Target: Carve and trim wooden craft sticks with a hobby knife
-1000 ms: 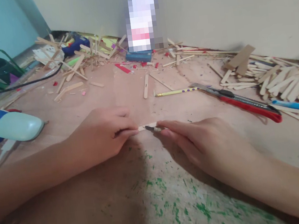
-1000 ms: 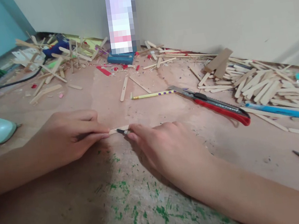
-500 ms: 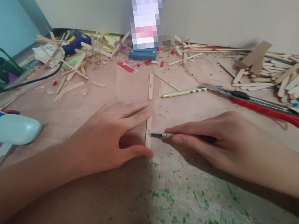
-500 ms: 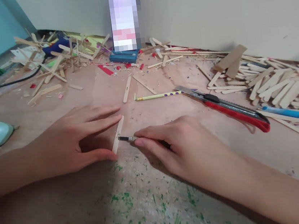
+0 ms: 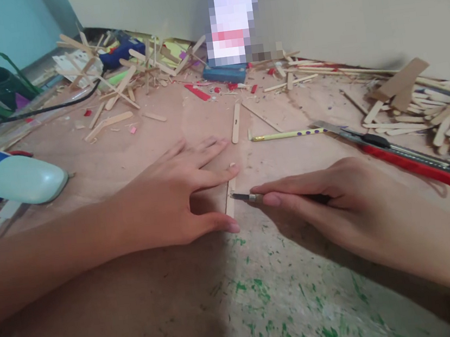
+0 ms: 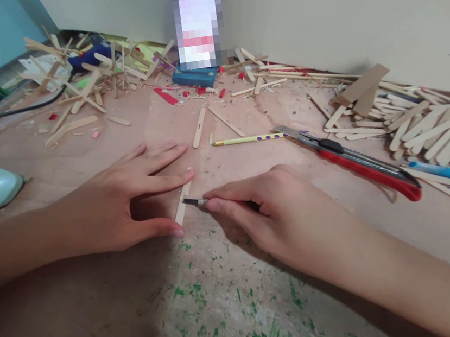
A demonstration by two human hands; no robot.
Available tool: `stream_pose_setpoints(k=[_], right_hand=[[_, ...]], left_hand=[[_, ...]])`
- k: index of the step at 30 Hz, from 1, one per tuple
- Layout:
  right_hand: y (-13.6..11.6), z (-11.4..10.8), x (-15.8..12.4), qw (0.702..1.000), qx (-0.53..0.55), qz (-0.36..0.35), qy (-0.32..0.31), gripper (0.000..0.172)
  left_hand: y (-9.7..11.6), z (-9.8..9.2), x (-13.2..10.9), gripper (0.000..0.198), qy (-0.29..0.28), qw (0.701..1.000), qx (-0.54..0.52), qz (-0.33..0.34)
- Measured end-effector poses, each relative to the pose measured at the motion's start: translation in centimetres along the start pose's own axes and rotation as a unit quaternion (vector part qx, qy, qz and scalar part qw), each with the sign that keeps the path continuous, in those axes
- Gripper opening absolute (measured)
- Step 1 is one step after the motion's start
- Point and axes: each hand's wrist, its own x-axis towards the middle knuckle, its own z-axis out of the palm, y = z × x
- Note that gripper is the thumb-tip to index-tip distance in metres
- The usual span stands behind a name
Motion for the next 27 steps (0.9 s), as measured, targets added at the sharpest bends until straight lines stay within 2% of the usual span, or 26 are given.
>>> stream_pose_setpoints(k=[7,10,15,21,24,27], right_hand=[[1.2,0.0,0.5,0.997,-0.038,-0.068,0.019,0.051],[1.1,-0.1,0.7,0.996,-0.036,-0.077,0.018,0.050],[0.7,-0.5,0.7,0.995,-0.072,-0.075,-0.009,0.048],[1.8,0.3,0.6,0.978,-0.122,-0.162,0.041,0.045],[1.7,0.8,0.9,0.977,-0.123,-0.170,0.046,0.048],[1.1,0.7,0.9,0.983,-0.105,-0.147,0.027,0.046]], left_hand=[[0.0,0.5,0.2,0.093,0.008,1.000,0.002,-0.014],[-0.2,0.5,0.2,0.092,0.017,1.000,0.007,-0.012],[0.0,0.0,0.3,0.092,-0.009,1.000,0.001,-0.028],[0.1,-0.1,0.3,0.089,-0.009,1.000,0.006,-0.025],[-0.2,0.3,0.3,0.090,-0.004,1.000,0.010,-0.021],[-0.4,0.6,0.3,0.095,0.016,1.000,0.006,-0.012]])
